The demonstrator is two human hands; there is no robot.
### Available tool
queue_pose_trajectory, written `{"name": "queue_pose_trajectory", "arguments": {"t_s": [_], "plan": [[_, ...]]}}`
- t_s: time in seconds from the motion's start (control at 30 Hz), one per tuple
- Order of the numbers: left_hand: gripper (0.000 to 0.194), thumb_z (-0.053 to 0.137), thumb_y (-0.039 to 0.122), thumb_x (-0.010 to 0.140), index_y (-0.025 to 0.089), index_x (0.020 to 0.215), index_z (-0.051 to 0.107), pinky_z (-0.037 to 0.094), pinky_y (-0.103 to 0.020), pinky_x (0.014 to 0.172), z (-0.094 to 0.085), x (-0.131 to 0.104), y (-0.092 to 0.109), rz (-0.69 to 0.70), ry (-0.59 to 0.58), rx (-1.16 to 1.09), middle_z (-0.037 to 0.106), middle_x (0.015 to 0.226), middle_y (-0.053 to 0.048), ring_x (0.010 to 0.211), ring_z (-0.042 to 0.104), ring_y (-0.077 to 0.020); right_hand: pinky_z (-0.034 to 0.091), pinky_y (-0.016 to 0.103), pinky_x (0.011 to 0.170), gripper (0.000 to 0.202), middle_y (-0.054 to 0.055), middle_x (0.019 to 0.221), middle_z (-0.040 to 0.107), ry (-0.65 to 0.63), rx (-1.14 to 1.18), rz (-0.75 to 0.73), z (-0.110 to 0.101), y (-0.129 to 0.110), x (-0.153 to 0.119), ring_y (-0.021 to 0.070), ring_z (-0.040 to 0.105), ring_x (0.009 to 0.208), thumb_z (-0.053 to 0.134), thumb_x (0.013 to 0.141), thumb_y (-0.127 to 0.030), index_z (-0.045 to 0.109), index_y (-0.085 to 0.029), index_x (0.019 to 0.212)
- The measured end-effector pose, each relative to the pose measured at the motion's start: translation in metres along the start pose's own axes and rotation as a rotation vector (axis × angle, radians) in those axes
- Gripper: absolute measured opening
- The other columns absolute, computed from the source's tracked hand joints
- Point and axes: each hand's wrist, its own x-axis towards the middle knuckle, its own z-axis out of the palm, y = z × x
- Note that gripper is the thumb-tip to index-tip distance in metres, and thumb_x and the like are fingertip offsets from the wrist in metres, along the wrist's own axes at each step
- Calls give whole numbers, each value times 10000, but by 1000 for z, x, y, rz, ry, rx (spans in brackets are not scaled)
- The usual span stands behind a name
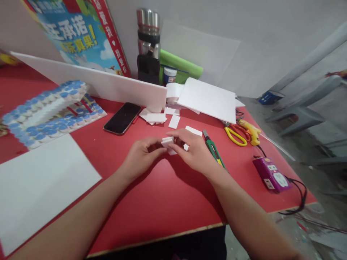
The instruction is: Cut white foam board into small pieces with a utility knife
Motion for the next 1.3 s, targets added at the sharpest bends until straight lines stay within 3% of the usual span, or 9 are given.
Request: {"name": "queue_pose_trajectory", "arguments": {"t_s": [0.1,0.23,0.4,0.73,0.87,0.93,1.07,1.17,1.3], "plan": [[234,767,408,892,198,992,786,544,-356,805,3,0,1,-70,-6,-110,795,937,-62,857,717,-233,547,350,820,225,46,1082,764,-67,9,32,-4,6,0,200,687,914,638,992,-147,697,-253,1182],[254,769,414,906,192,1029,753,570,-344,739,7,-4,4,-111,-6,-287,794,898,-62,753,724,-218,533,342,804,200,45,1054,749,-79,17,37,-7,3,-1,197,681,892,620,996,-150,674,-252,1159],[180,778,385,911,220,981,801,532,-320,784,4,-4,6,43,96,-29,810,928,-51,832,720,-227,546,392,890,241,83,1137,752,-144,-41,56,-1,4,-2,246,701,1018,567,987,-112,655,-243,1168],[163,784,338,848,205,809,697,573,-297,688,6,-1,5,-83,48,-169,714,756,-11,718,670,-187,541,527,1046,557,194,1522,625,-237,-112,55,3,7,-6,330,668,1288,495,1011,-167,465,-178,1567],[177,790,358,853,197,821,725,588,-313,718,7,-1,9,-89,56,-177,742,787,-30,752,693,-203,545,521,1033,544,186,1478,657,-214,-80,64,3,5,-5,318,684,1247,513,990,-157,505,-189,1533],[197,810,385,849,197,847,752,587,-322,733,7,0,11,-85,57,-181,764,823,-45,777,700,-214,570,487,967,439,152,1336,731,-178,-46,123,2,3,-3,291,719,1121,559,975,-180,601,-213,1411],[280,877,443,811,187,835,766,554,-291,670,3,1,11,-152,41,-291,757,793,-42,712,677,-187,600,349,677,145,30,836,747,-177,430,413,-1,0,2,203,717,728,688,916,-282,680,-213,1043],[346,905,489,798,186,919,790,529,-256,596,-2,0,11,-217,14,-548,732,765,-25,616,637,-140,589,283,582,244,9,754,735,-157,889,591,-5,2,7,152,677,605,818,805,-319,705,-184,973],[433,892,543,817,161,1000,802,574,-268,603,-4,-2,18,-194,-57,-786,771,833,-78,650,708,-170,573,218,547,246,2,660,701,-73,1095,733,-11,8,12,110,618,555,895,720,-282,728,-160,853]]}}
